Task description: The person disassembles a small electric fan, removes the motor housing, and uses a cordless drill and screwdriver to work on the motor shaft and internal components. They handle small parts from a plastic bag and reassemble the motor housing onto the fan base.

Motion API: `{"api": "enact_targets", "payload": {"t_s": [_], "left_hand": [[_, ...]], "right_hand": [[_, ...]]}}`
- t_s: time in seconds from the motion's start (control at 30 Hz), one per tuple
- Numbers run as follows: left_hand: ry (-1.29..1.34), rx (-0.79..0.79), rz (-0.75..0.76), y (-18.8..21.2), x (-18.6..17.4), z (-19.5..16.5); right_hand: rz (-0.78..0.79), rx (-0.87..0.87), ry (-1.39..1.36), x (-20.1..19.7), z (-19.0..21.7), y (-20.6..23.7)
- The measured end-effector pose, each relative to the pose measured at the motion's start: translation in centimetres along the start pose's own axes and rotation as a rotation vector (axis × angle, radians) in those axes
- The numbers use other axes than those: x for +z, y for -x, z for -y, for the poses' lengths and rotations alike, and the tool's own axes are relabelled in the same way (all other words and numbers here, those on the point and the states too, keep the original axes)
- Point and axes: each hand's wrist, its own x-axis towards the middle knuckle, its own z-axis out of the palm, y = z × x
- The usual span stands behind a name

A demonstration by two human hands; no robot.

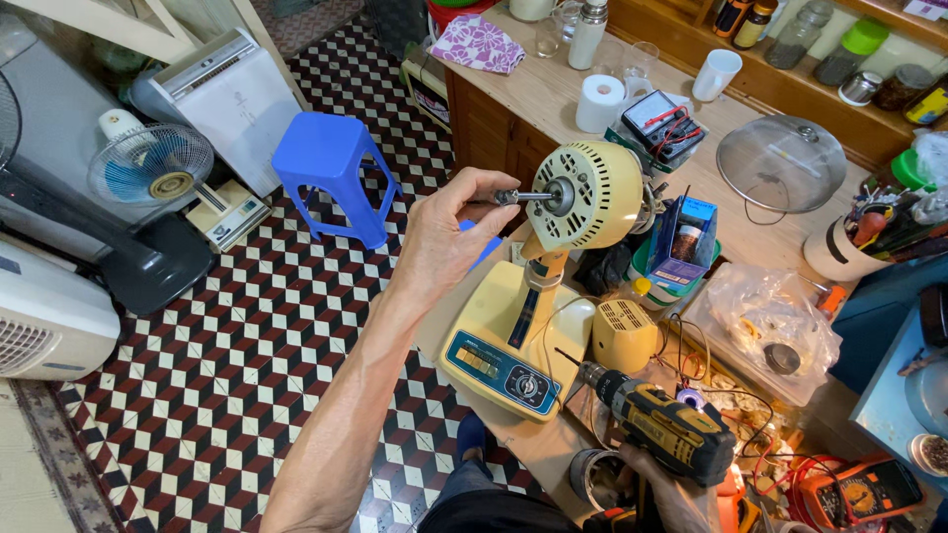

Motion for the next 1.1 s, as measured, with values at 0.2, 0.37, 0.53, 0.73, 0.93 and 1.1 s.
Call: {"api": "enact_targets", "payload": {"t_s": [0.2, 0.37, 0.53, 0.73, 0.93, 1.1], "left_hand": [[-0.006, 0.074, -0.014, 0.2, 0.1, -0.4], [-0.159, 0.196, -0.003, 0.2, -0.2, -0.9], [-0.169, 0.151, 0.030, -0.1, -0.6, -1.2], [-0.112, 0.132, 0.029, -0.4, -0.3, -1.3], [-0.094, 0.075, 0.008, -0.7, -0.2, -1.7], [-0.084, 0.083, 0.056, -0.4, -0.8, -1.9]], "right_hand": [[-0.021, -0.015, 0.000, -0.5, -0.3, 0.4], [-0.012, 0.043, 0.030, -0.7, -0.6, 0.3], [-0.044, 0.055, 0.051, -0.8, -1.0, 0.4], [-0.054, 0.047, -0.047, -0.2, -2.1, 0.3], [-0.075, 0.017, -0.070, 0.3, -1.7, 0.6], [-0.045, 0.012, -0.003, 0.2, -0.6, 0.7]]}}
